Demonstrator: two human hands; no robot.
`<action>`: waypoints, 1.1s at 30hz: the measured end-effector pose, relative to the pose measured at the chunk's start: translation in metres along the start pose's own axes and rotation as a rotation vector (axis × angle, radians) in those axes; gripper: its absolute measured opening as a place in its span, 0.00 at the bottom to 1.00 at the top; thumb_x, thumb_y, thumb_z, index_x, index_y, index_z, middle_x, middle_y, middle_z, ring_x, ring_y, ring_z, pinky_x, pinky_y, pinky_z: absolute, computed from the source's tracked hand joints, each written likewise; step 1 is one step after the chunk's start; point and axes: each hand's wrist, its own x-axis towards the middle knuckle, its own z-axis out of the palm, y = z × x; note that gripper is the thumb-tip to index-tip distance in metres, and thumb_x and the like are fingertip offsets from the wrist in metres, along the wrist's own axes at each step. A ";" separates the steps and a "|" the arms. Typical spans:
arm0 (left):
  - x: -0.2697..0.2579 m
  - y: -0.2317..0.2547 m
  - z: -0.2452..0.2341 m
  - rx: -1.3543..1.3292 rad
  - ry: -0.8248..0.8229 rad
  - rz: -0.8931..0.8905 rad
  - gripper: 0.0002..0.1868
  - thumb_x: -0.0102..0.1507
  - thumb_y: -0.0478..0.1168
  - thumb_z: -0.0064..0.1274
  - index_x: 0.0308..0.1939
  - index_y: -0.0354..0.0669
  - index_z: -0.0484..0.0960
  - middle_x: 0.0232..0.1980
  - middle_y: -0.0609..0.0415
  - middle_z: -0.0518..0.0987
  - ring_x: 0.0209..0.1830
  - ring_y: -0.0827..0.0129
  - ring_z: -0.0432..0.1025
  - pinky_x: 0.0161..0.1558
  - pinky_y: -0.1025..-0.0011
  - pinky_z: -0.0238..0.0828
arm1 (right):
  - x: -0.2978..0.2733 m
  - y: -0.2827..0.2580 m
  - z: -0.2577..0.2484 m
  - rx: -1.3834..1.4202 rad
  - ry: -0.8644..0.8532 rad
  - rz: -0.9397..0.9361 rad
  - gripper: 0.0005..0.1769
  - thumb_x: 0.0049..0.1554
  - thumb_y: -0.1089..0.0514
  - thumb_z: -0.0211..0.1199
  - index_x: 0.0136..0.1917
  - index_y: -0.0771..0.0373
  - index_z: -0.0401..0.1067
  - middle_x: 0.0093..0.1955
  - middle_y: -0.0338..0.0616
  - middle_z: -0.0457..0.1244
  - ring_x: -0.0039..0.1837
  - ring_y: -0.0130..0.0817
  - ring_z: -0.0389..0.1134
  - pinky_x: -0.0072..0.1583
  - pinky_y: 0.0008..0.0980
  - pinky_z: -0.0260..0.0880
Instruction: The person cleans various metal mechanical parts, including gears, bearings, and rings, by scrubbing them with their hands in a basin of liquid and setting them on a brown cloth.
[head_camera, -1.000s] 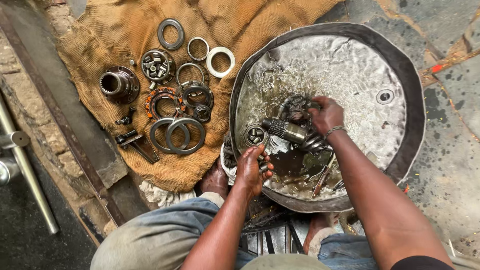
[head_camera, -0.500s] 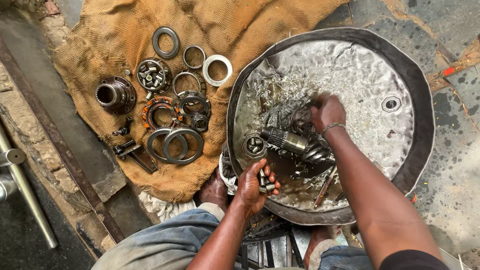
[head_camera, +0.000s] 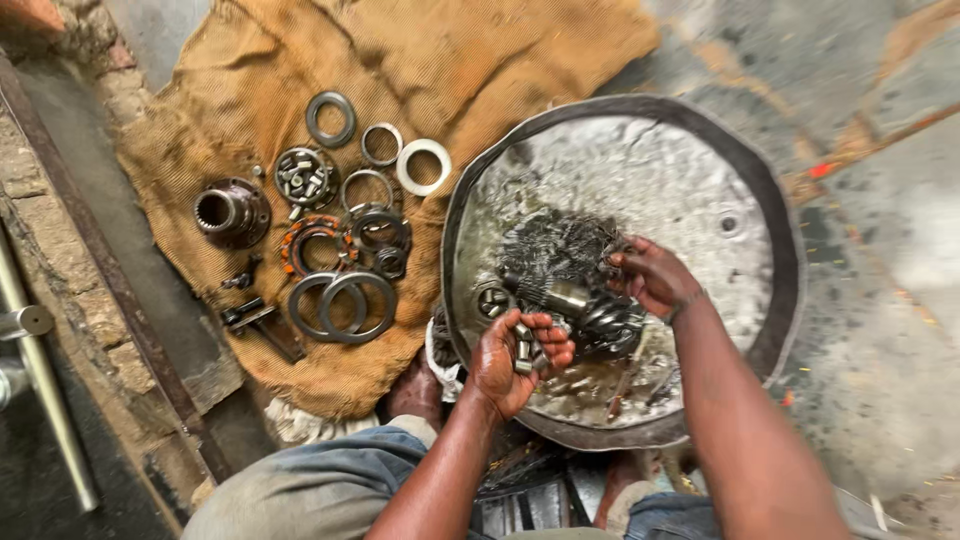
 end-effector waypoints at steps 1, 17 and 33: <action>0.001 -0.001 0.006 -0.038 -0.054 0.016 0.24 0.72 0.54 0.34 0.45 0.38 0.77 0.45 0.42 0.82 0.47 0.51 0.78 0.54 0.52 0.78 | -0.018 0.001 -0.005 0.148 -0.048 -0.042 0.13 0.62 0.59 0.63 0.61 0.56 0.75 0.53 0.40 0.70 0.48 0.26 0.71 0.48 0.30 0.73; 0.009 -0.045 0.070 -0.094 -0.286 0.132 0.15 0.74 0.48 0.40 0.55 0.47 0.79 0.54 0.51 0.80 0.52 0.62 0.73 0.51 0.68 0.74 | -0.226 -0.039 0.164 -0.642 0.344 -0.673 0.09 0.57 0.53 0.67 0.50 0.58 0.76 0.43 0.42 0.70 0.46 0.37 0.71 0.50 0.36 0.74; -0.056 -0.035 0.102 0.115 -0.245 0.113 0.28 0.71 0.65 0.33 0.56 0.46 0.68 0.64 0.45 0.73 0.64 0.56 0.70 0.64 0.56 0.71 | -0.248 0.013 0.160 -1.024 0.509 -0.948 0.22 0.62 0.52 0.54 0.68 0.58 0.70 0.66 0.51 0.66 0.65 0.46 0.68 0.69 0.48 0.67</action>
